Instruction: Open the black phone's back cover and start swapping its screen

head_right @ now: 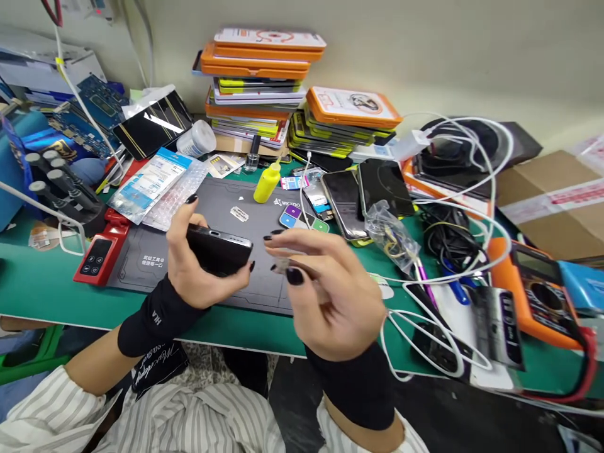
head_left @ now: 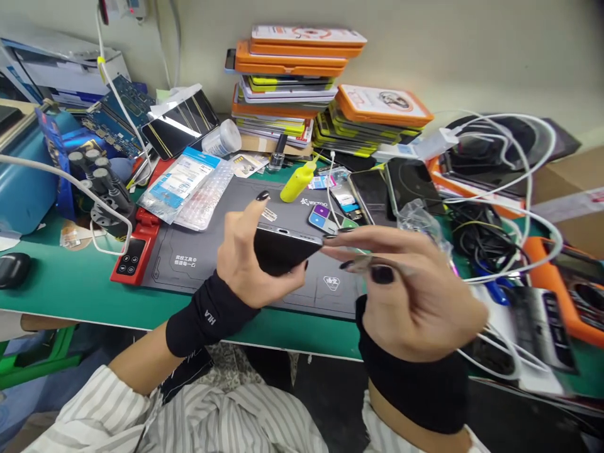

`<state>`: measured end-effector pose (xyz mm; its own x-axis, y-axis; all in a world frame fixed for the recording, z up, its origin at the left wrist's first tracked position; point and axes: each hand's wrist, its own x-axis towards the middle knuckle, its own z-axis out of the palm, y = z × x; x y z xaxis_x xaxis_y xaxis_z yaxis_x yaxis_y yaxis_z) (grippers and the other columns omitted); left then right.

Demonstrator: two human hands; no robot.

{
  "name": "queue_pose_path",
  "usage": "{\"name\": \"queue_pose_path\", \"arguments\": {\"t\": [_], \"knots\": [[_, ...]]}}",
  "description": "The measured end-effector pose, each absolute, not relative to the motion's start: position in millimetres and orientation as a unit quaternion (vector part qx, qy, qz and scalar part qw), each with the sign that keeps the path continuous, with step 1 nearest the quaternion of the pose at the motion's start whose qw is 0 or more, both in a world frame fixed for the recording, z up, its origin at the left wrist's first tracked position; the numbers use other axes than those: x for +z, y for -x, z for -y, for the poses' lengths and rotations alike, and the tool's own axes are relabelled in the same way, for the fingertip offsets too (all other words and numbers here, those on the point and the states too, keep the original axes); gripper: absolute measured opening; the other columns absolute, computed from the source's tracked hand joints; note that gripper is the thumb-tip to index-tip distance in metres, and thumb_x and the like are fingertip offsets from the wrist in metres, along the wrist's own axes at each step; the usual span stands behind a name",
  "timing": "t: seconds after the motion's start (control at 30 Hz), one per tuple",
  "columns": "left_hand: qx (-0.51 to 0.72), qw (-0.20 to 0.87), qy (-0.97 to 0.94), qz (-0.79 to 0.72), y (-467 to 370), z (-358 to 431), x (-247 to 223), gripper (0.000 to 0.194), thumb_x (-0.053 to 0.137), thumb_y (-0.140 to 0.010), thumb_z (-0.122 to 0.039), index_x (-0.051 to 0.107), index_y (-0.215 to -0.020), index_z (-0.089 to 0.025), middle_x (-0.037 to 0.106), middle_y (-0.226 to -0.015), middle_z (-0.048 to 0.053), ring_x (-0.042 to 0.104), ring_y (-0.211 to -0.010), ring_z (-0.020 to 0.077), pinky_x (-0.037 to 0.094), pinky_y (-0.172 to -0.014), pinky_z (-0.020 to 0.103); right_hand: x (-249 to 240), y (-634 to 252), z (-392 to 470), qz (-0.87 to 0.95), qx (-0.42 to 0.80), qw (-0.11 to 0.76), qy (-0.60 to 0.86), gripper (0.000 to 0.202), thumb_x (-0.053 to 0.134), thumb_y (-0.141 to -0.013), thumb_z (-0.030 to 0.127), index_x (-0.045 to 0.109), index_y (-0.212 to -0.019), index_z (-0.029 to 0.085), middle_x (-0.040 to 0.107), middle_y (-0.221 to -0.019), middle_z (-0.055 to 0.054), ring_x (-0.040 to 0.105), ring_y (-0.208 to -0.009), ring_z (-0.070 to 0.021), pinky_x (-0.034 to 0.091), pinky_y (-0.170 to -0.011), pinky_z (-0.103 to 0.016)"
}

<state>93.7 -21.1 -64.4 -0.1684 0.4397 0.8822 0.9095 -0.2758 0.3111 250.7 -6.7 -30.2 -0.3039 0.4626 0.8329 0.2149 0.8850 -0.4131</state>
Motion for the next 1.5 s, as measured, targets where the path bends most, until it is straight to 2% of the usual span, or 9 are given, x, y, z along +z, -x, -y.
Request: {"name": "queue_pose_path", "arguments": {"t": [0.23,0.6,0.67,0.83,0.93,1.17,1.3,1.4,1.5], "knots": [[-0.528,0.205,0.621,0.542,-88,16,-61,0.090,0.068,-0.052,-0.049,0.027,-0.124,-0.012,0.047,-0.111,0.007,0.042,-0.088,-0.0034,0.044,-0.076,0.008,-39,-236,7,0.809,0.005,0.544,0.222,0.011,0.052,-0.077,0.000,0.056,-0.079,0.011,0.064,-0.087,-0.010,0.060,-0.079,-0.0125,0.050,-0.068,-0.023],[-0.522,0.197,0.626,0.545,-86,17,-60,0.083,0.069,-0.050,-0.048,0.032,-0.115,-0.011,0.047,-0.103,0.004,0.043,-0.091,-0.0038,0.042,-0.076,0.008,-40,-227,10,0.789,-0.041,0.559,0.252,0.010,0.055,-0.075,-0.002,0.055,-0.075,0.009,0.064,-0.080,-0.009,0.059,-0.073,-0.0107,0.046,-0.064,-0.020],[-0.525,0.197,0.625,0.543,-85,17,-60,0.080,0.068,-0.050,-0.047,0.034,-0.112,-0.011,0.046,-0.102,0.003,0.043,-0.090,-0.0046,0.042,-0.076,0.007,-39,-228,8,0.787,-0.014,0.565,0.246,0.010,0.054,-0.076,-0.001,0.054,-0.076,0.009,0.063,-0.081,-0.010,0.058,-0.074,-0.0107,0.046,-0.065,-0.021],[-0.520,0.134,0.662,0.522,-82,17,-57,0.074,0.065,-0.052,-0.041,0.033,-0.111,-0.013,0.047,-0.101,0.002,0.043,-0.087,-0.0053,0.043,-0.075,0.007,-37,-238,-19,0.838,0.196,0.500,0.095,0.009,0.047,-0.084,0.005,0.054,-0.080,0.010,0.059,-0.079,-0.008,0.056,-0.076,-0.0092,0.047,-0.067,-0.021],[-0.503,0.105,0.688,0.513,-80,18,-54,0.077,0.065,-0.053,-0.043,0.032,-0.116,-0.013,0.048,-0.098,0.002,0.043,-0.084,-0.0055,0.043,-0.074,0.007,-35,-244,-32,0.857,0.218,0.465,0.045,0.009,0.047,-0.085,0.006,0.053,-0.080,0.009,0.057,-0.078,-0.008,0.054,-0.075,-0.0090,0.046,-0.067,-0.021],[-0.422,0.169,0.726,0.515,-77,39,-34,0.063,0.061,-0.061,-0.036,0.045,-0.119,-0.018,0.037,-0.131,0.008,0.043,-0.124,0.0063,0.046,-0.107,0.020,-29,-248,-34,0.896,0.189,0.401,0.007,0.007,0.046,-0.085,0.006,0.050,-0.082,0.011,0.053,-0.076,-0.006,0.050,-0.072,-0.0078,0.044,-0.064,-0.018],[-0.427,0.130,0.699,0.559,-83,56,-28,0.059,0.058,-0.066,-0.031,0.041,-0.120,-0.014,0.036,-0.137,0.009,0.039,-0.135,0.0085,0.046,-0.111,0.022,-29,-248,-28,0.908,0.141,0.394,0.032,0.006,0.047,-0.085,0.006,0.049,-0.084,0.012,0.054,-0.075,-0.006,0.047,-0.068,-0.0082,0.042,-0.061,-0.018],[-0.476,0.037,0.679,0.558,-86,60,-26,0.063,0.058,-0.066,-0.040,0.038,-0.118,-0.012,0.038,-0.136,0.010,0.040,-0.135,0.0094,0.048,-0.111,0.025,-28,-248,-21,0.912,0.119,0.391,0.034,0.006,0.048,-0.086,0.009,0.047,-0.082,0.014,0.054,-0.077,-0.006,0.046,-0.068,-0.0092,0.040,-0.060,-0.019],[-0.492,0.011,0.669,0.557,-86,59,-26,0.066,0.059,-0.065,-0.047,0.039,-0.117,-0.013,0.042,-0.133,0.008,0.044,-0.131,0.0077,0.049,-0.110,0.023,-28,-246,-17,0.915,0.115,0.387,0.019,0.013,0.048,-0.086,0.009,0.040,-0.077,0.015,0.051,-0.074,-0.005,0.043,-0.066,-0.0092,0.037,-0.057,-0.019]]}}
